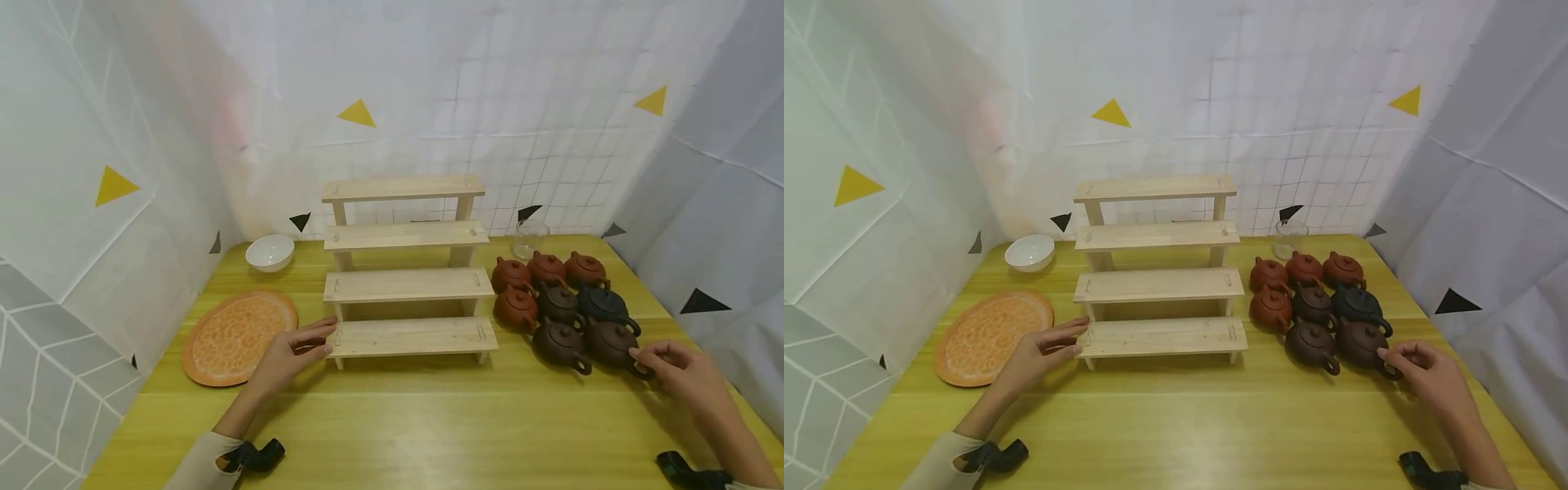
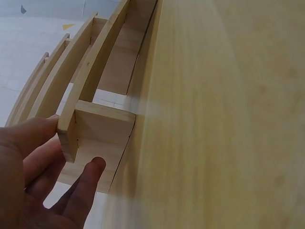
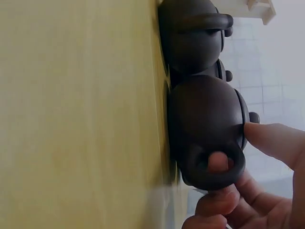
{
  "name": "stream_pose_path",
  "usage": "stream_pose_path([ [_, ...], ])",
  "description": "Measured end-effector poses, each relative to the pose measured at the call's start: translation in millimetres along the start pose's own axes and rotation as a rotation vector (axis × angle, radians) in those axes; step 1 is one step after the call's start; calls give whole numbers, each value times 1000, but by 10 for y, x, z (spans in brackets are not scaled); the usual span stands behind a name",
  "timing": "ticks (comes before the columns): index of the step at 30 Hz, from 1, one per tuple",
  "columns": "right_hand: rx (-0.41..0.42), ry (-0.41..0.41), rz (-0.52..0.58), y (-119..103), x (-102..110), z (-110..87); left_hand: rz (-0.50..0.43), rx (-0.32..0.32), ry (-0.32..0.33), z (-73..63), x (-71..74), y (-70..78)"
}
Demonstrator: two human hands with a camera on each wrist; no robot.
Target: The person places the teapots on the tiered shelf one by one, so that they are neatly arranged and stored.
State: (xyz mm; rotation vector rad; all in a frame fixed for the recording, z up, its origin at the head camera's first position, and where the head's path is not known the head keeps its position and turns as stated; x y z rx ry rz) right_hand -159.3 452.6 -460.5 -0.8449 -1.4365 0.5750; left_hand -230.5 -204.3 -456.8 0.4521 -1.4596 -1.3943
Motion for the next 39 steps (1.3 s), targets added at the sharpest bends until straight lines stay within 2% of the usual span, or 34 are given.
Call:
stream_pose_path([
  [4, -12, -45, -9, 21, 1, -12, -6, 0, -2, 0, 0, -2],
  [7, 1, -96, 33, 36, 0, -22, -1, 0, -4, -1, 4, -6],
  [11, 2, -161, 190, 64, 1, -17, 5, -2, -10, -2, 13, -19],
  [14, 7, -176, 306, 78, 11, -7, 4, -11, -12, -2, 20, -23],
  [17, 21, -172, 356, 90, 16, -4, 3, -22, -14, 2, 23, -27],
  [24, 47, -127, 324, 118, -20, -22, 9, -15, -21, 5, 12, -26],
  [29, 68, -132, 371, 108, -10, -29, 8, -15, -19, 7, 9, -15],
  [36, 61, -95, 240, 89, 4, -33, 11, -13, -24, 14, 8, -36],
  [39, 62, -103, 233, 64, -7, -35, 9, -24, -17, -2, 12, -31],
])
Point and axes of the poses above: each hand's wrist, its own z-axis towards the middle knuckle, its own x-axis out of the back of the hand, y = z × x, the point moved 3 cm from there along z, towards the middle knuckle, and after that the axes turned 8 degrees about -y, right-handed, at the moved point
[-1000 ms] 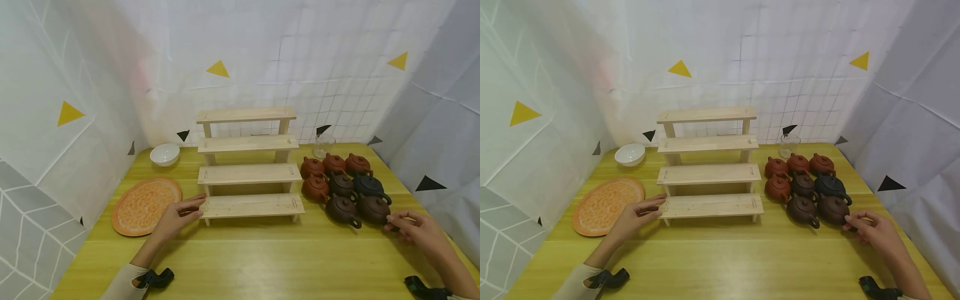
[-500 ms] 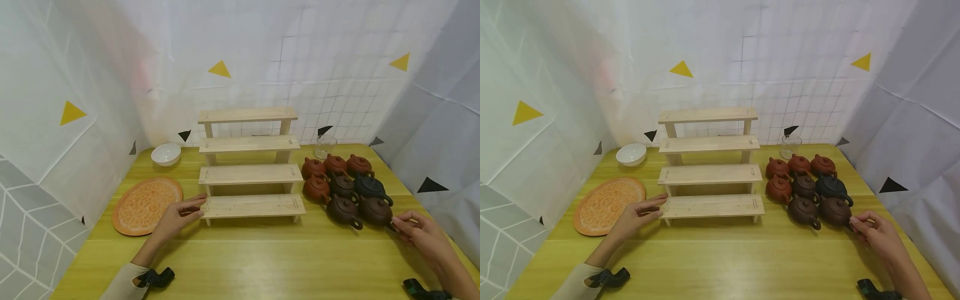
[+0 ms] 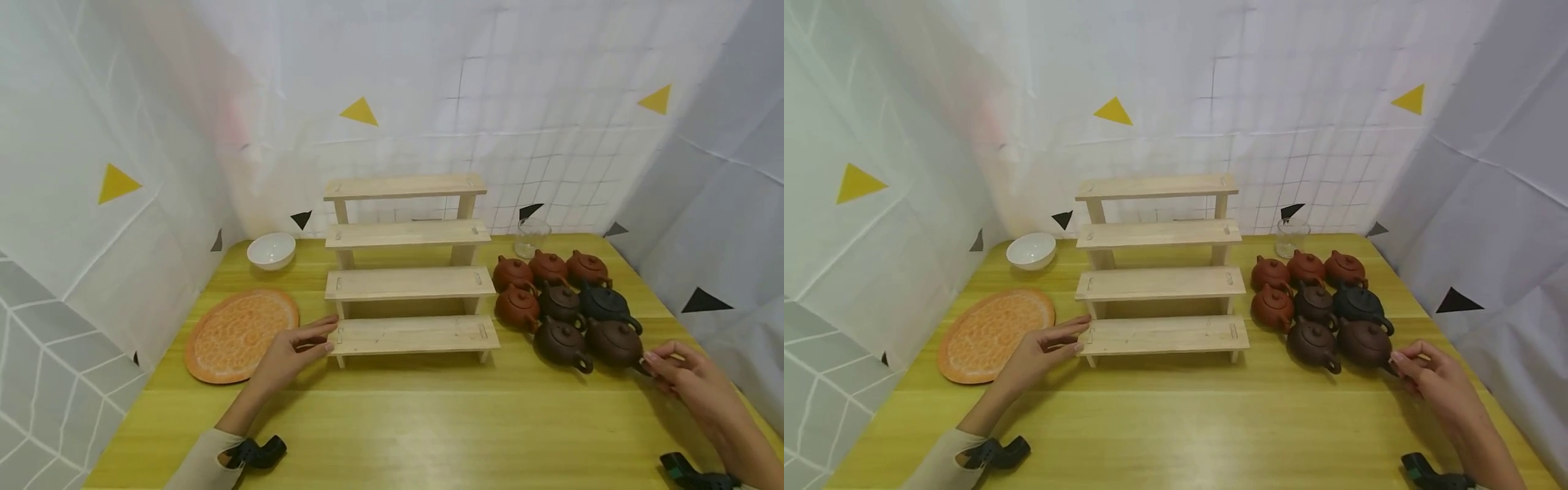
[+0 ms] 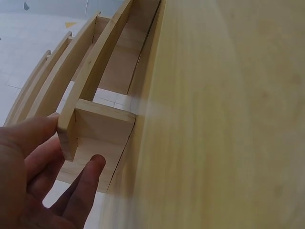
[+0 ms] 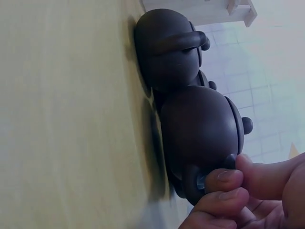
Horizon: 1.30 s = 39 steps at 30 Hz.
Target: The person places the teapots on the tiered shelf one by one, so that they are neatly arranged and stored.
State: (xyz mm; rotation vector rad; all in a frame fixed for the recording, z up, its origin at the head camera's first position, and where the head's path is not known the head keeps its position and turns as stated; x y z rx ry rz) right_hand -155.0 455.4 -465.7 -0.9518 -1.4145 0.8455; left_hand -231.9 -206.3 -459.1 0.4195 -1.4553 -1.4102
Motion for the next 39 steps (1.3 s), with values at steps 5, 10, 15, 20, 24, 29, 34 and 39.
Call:
stream_pose_path([
  [5, 16, -15, 9, -78, -2, 5, -8, -1, 23, -4, -10, 4],
  [10, 23, -36, 59, -174, 11, -18, -23, -30, 56, 1, -49, 1],
  [15, 45, -41, 94, -290, 14, -45, -26, -67, 80, 2, -91, 18],
  [20, 40, -36, 8, -441, -5, -69, -21, -68, 84, -6, -106, 31],
  [24, 78, -54, -35, -573, -6, -53, -14, -70, 83, -12, -106, 26],
  [29, 148, -91, -41, -731, 8, 1, 2, -76, 87, -6, -101, 39],
  [34, 192, -111, -59, -934, 8, 36, 12, -83, 91, -1, -104, 42],
  [39, 194, -120, -81, -1102, -26, 75, 12, -79, 86, 4, -111, 39],
])
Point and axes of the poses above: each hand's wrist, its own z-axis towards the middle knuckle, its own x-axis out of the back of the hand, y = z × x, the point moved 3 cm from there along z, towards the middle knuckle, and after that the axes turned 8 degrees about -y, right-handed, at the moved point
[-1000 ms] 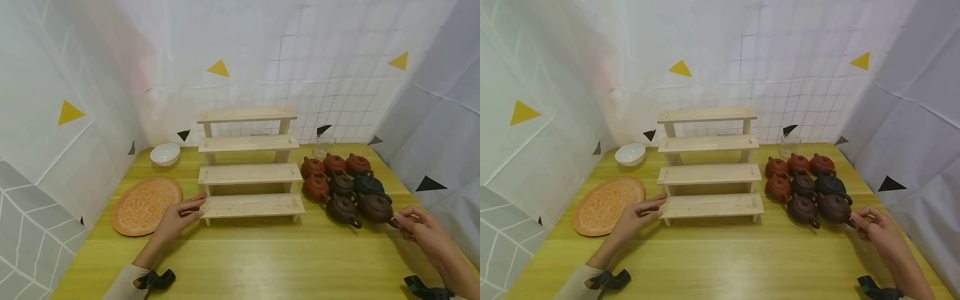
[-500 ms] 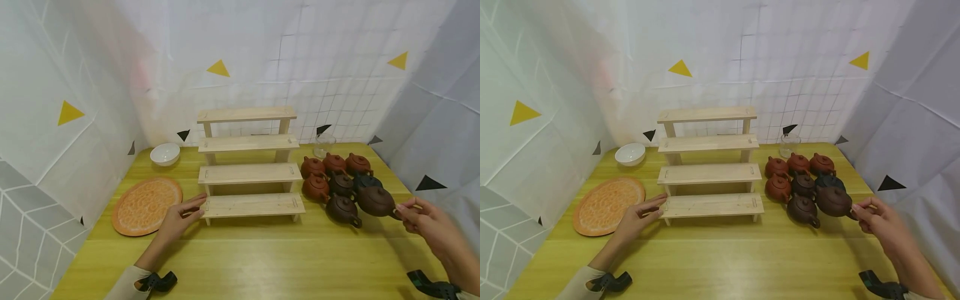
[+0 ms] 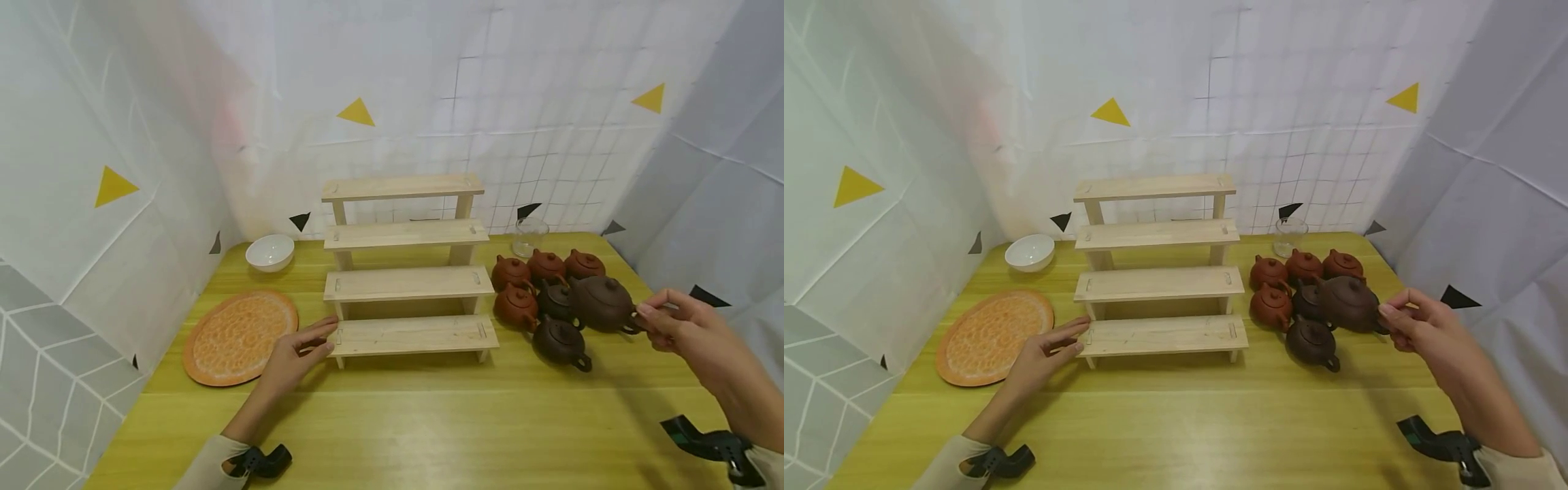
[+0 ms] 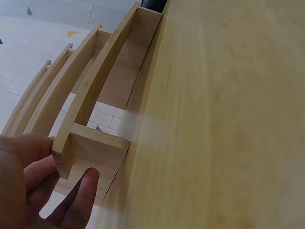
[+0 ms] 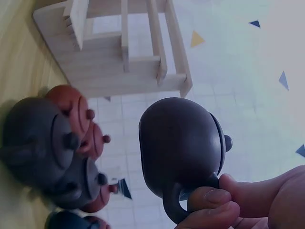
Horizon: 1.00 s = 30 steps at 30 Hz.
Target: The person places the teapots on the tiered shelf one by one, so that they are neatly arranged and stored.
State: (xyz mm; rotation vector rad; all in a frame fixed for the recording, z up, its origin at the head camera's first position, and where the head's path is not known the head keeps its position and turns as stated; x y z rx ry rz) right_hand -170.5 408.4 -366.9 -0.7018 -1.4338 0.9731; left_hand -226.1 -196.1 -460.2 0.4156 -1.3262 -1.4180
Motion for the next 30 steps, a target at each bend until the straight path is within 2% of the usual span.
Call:
stream_pose_path([
  [4, -12, -16, -16, -108, -31, 80, 7, 8, -1, -4, 2, -12],
  [10, 29, -52, -52, -273, -62, 209, 18, 14, -4, 7, 6, -21],
  [18, 47, -110, -33, -541, -123, 433, 10, 20, 10, -3, 18, -18],
  [25, 56, -114, -42, -772, -212, 654, 1, 1, 6, 7, 8, -24],
  [30, 43, -121, -54, -909, -261, 809, 6, 15, 12, 12, 4, -29],
])
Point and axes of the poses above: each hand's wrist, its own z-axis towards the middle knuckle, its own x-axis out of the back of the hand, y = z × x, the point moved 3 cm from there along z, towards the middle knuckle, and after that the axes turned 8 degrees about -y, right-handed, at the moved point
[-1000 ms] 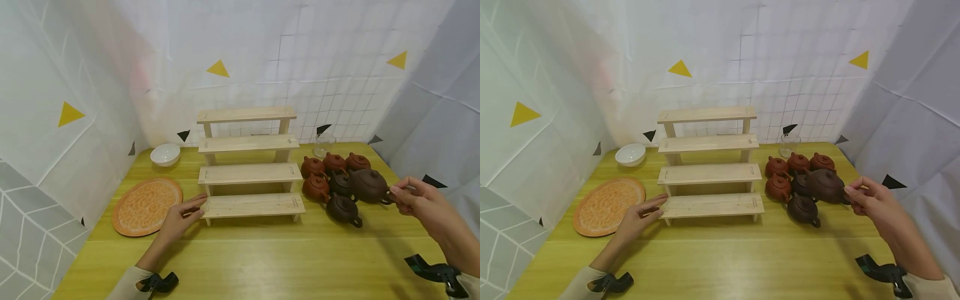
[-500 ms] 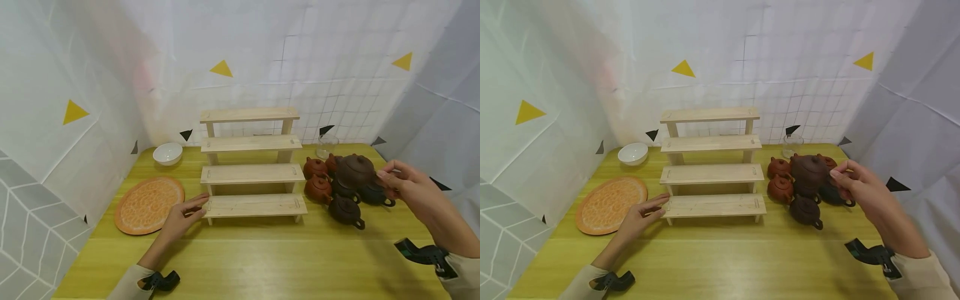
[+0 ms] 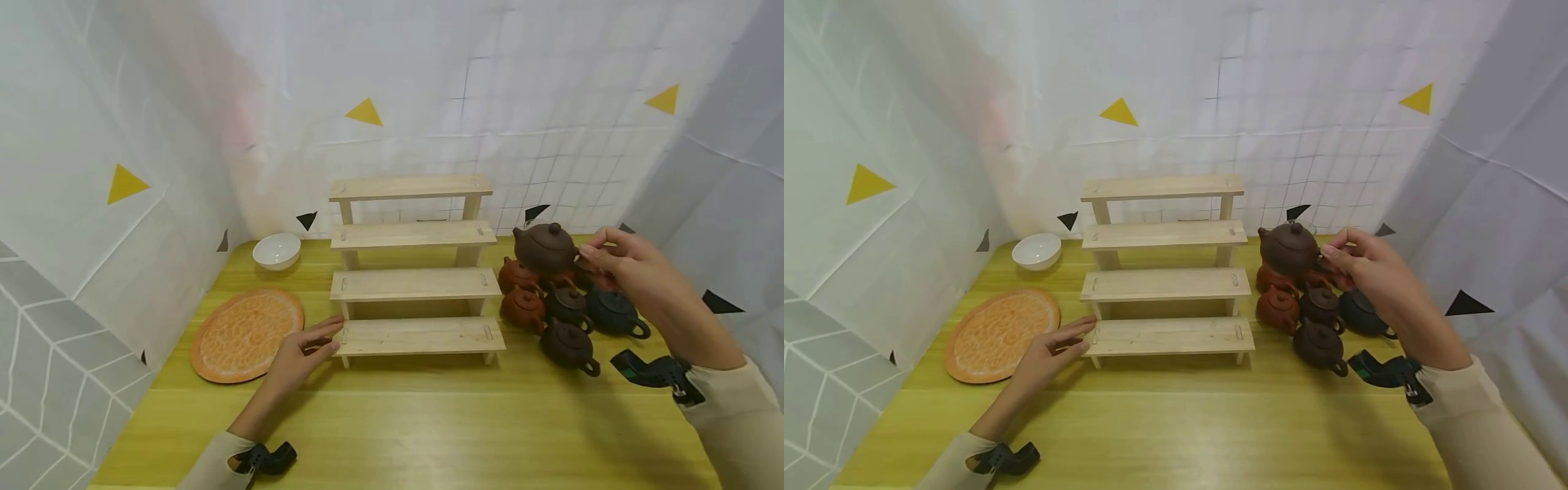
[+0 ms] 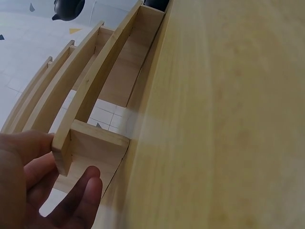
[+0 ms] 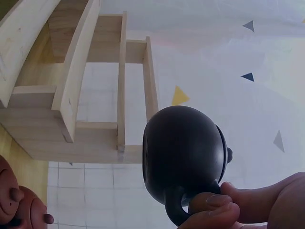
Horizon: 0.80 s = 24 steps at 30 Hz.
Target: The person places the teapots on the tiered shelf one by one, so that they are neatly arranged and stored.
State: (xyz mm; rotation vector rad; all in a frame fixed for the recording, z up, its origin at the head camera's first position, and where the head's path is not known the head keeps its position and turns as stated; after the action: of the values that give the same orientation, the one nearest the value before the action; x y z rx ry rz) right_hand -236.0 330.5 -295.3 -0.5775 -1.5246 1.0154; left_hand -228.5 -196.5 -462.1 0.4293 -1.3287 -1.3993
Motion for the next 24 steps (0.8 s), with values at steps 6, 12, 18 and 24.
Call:
stream_pose_path([
  [6, 9, -24, 43, -109, -34, 119, -10, 12, -8, -4, -8, -9],
  [12, -16, -31, 48, -217, -84, 222, -28, 29, -9, -30, -7, -16],
  [18, -64, -14, -3, -327, -109, 331, -39, 52, -10, -40, -12, -29],
  [24, -22, -14, 41, -429, -140, 469, -45, 61, -18, -23, -1, -19],
])
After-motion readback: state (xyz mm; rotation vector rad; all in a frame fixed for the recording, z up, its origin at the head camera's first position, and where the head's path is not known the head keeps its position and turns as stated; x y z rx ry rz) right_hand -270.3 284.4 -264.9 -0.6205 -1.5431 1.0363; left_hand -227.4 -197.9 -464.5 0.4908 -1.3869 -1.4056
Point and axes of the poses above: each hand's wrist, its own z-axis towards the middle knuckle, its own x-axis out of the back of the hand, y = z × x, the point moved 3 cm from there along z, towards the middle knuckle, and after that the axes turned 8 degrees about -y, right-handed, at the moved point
